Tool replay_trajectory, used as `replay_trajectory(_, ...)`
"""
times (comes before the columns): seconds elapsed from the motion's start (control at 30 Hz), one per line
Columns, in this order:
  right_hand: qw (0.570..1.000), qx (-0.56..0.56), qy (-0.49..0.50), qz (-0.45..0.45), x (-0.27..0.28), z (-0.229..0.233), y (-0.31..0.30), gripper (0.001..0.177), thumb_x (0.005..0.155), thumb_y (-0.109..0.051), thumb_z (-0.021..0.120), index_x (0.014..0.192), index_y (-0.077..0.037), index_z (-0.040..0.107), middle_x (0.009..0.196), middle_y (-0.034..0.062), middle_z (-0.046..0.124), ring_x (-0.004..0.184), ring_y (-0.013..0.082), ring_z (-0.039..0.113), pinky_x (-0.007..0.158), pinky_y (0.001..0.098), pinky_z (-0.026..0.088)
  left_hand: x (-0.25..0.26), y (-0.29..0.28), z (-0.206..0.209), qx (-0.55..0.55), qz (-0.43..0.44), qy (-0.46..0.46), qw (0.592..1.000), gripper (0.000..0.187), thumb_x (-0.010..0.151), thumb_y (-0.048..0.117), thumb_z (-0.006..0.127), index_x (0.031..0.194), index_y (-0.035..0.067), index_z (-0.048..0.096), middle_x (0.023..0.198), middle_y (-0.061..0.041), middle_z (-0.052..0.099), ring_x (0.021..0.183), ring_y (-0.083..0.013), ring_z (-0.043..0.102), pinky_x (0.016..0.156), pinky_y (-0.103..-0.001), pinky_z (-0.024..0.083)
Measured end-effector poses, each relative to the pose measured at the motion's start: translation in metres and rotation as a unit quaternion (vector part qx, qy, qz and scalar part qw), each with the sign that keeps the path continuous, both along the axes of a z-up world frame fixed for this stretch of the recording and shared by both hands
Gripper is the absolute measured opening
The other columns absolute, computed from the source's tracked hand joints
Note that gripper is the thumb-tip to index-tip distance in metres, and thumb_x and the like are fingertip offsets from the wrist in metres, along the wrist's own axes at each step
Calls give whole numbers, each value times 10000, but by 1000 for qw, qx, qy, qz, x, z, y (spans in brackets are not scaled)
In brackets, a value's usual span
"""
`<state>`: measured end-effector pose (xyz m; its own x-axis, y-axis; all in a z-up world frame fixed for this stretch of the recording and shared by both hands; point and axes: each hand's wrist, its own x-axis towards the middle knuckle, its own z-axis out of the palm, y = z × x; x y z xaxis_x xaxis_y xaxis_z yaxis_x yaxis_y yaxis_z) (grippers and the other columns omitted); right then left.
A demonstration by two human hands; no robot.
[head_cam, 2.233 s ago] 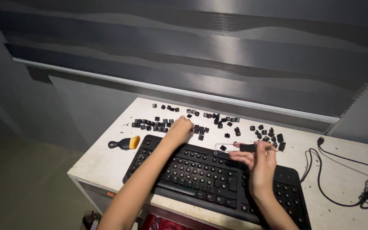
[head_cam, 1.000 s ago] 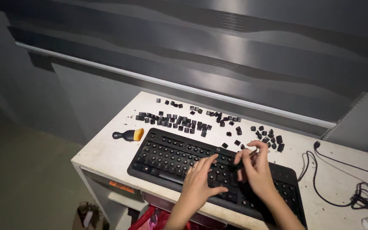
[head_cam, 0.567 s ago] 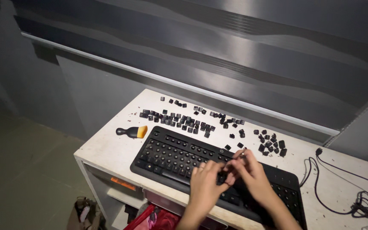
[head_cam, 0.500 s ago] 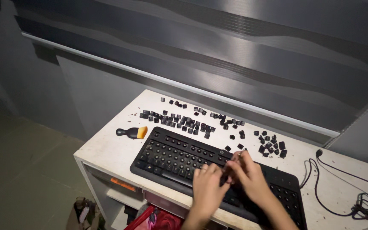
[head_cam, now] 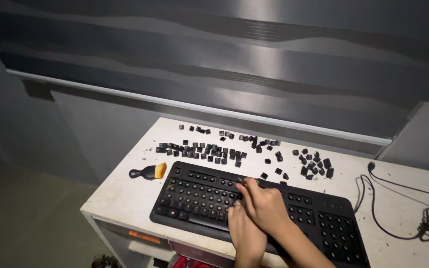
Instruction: The person reattaches black keyboard keycaps to a keyboard base on a white table. They pick up keycaps from the table and press them into place one by one. A small brush is visible on the table but not used during the clip.
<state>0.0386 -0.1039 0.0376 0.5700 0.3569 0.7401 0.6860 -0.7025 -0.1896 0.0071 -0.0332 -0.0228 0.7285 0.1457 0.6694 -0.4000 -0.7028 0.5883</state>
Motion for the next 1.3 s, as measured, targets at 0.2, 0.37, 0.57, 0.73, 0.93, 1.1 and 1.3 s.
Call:
replay_trajectory(0.2, 999, 10, -11, -40, -4, 6, 13, 166, 943, -171, 691, 991, -20, 640, 481, 99, 583, 375, 249, 592, 357, 389, 429, 3, -4, -3, -14, 17, 3, 1000, 149, 851, 194, 634, 818, 51, 661, 754, -120, 665, 814, -351, 601, 711, -484, 399)
replay_trajectory(0.37, 998, 15, -14, -61, 4, 8, 26, 182, 986, -232, 659, 911, -73, 610, 517, 105, 595, 407, 286, 588, 398, 408, 438, 5, -3, -1, -56, -10, 19, 998, 161, 857, 226, 638, 862, 71, 682, 788, -108, 695, 826, -320, 628, 737, -472, 402)
replay_trajectory(0.57, 986, 67, 88, -128, 9, 12, 4, 216, 1005, -295, 612, 949, -86, 613, 540, 133, 644, 465, 301, 633, 438, 407, 466, -2, 0, 11, 20, 34, 50, 998, 143, 768, 102, 684, 903, 57, 675, 881, -105, 687, 914, -313, 627, 784, -435, 417)
replay_trajectory(0.73, 918, 294, 260, -64, 11, 11, -30, 232, 1015, -294, 543, 968, -68, 554, 586, 81, 701, 434, 153, 619, 410, 306, 456, -8, 6, 21, -66, -32, 97, 993, 333, 735, 267, 852, 951, 74, 688, 908, -48, 698, 905, -273, 630, 785, -427, 411)
replay_trajectory(0.93, 858, 393, 329, 37, 14, -8, -62, 278, 1056, -314, 438, 1040, -49, 521, 731, 154, 720, 436, 171, 575, 424, 275, 446, -15, 22, 21, -45, -81, 51, 994, 287, 764, 227, 828, 1011, 110, 741, 946, -32, 717, 910, -276, 635, 791, -409, 427)
replay_trajectory(1.1, 817, 442, 354, 108, 22, -24, -82, 340, 1064, -346, 366, 1078, -33, 496, 801, 231, 709, 521, 243, 675, 488, 311, 540, -16, 24, 18, -63, -89, 109, 988, 242, 803, 206, 790, 1030, 126, 764, 924, -31, 732, 834, -257, 661, 806, -390, 452)
replay_trajectory(1.3, 791, 461, 373, 148, 20, -29, -93, 330, 1063, -334, 374, 1049, -20, 474, 849, 278, 711, 611, 306, 718, 572, 369, 595, -17, 20, 18, -132, -65, 95, 985, 274, 809, 220, 799, 1067, 136, 766, 893, -51, 767, 809, -247, 707, 795, -360, 499)
